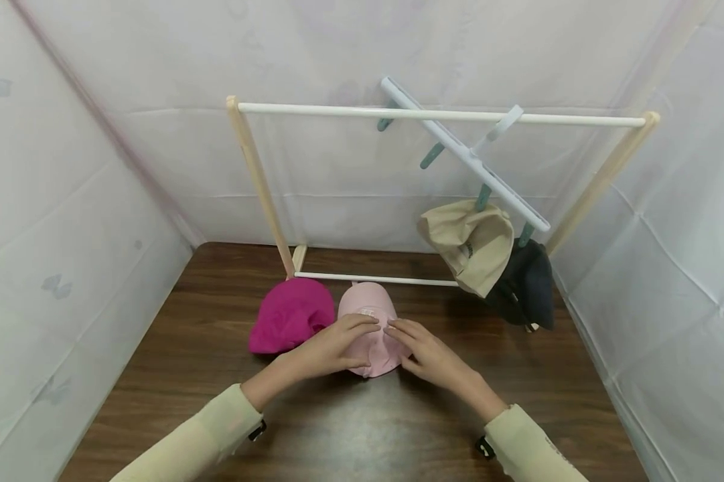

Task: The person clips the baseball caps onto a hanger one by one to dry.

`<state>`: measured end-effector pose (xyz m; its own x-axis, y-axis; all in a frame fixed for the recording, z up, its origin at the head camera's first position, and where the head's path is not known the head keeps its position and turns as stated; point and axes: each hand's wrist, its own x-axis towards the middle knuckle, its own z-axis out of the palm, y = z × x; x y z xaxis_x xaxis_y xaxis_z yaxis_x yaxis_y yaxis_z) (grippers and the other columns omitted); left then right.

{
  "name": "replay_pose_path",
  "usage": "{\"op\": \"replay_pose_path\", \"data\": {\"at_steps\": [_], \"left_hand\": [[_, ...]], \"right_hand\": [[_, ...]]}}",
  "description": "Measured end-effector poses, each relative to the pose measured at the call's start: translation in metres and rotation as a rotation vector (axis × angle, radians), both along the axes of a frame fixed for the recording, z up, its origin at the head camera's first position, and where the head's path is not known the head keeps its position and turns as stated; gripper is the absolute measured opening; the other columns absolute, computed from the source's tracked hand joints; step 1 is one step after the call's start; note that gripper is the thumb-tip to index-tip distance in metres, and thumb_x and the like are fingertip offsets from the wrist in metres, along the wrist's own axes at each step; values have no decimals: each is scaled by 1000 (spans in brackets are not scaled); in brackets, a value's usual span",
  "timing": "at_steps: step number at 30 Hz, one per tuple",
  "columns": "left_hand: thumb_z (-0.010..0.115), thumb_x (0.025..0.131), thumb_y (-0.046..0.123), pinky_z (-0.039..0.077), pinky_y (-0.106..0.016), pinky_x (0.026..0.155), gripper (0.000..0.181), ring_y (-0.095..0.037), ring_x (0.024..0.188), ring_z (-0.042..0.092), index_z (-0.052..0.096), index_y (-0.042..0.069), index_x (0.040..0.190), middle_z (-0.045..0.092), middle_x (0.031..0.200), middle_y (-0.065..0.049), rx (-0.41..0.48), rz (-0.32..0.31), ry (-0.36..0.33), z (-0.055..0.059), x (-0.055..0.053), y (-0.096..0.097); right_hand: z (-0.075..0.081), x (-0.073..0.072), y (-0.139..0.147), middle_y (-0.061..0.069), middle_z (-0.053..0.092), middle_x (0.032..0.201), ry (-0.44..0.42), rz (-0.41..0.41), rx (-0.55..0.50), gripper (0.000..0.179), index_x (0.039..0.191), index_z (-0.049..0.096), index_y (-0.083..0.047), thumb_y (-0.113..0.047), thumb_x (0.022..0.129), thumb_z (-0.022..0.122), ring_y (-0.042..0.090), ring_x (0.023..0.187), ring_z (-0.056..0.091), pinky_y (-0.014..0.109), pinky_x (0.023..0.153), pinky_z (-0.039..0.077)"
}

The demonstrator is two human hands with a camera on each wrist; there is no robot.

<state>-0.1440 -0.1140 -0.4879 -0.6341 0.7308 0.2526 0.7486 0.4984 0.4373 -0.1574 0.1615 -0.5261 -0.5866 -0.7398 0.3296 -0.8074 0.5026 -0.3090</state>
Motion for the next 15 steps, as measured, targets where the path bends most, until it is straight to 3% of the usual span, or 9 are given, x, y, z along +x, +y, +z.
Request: {"op": "replay_pose_path", "data": {"at_steps": [8, 15], "left_hand": [[86, 82, 38, 34, -50, 118, 78, -39, 146, 35, 54, 4, 143, 42, 157, -16, -143, 44, 84, -19, 12, -6], [87, 78, 44, 31, -50, 120, 86, -39, 148, 32, 52, 2, 145, 38, 159, -19, -214, 87, 119, -30, 15, -7]], "right_hand": [[-13, 0, -2, 21, 44, 154, -35, 35, 63, 70, 149, 49, -2, -11, 86, 80, 42, 143, 40, 52, 114, 40], [-19, 1, -3, 20, 40, 157, -68, 30, 110, 76, 152, 45, -5, -15, 87, 82, 39, 146, 35, 51, 112, 41]]}}
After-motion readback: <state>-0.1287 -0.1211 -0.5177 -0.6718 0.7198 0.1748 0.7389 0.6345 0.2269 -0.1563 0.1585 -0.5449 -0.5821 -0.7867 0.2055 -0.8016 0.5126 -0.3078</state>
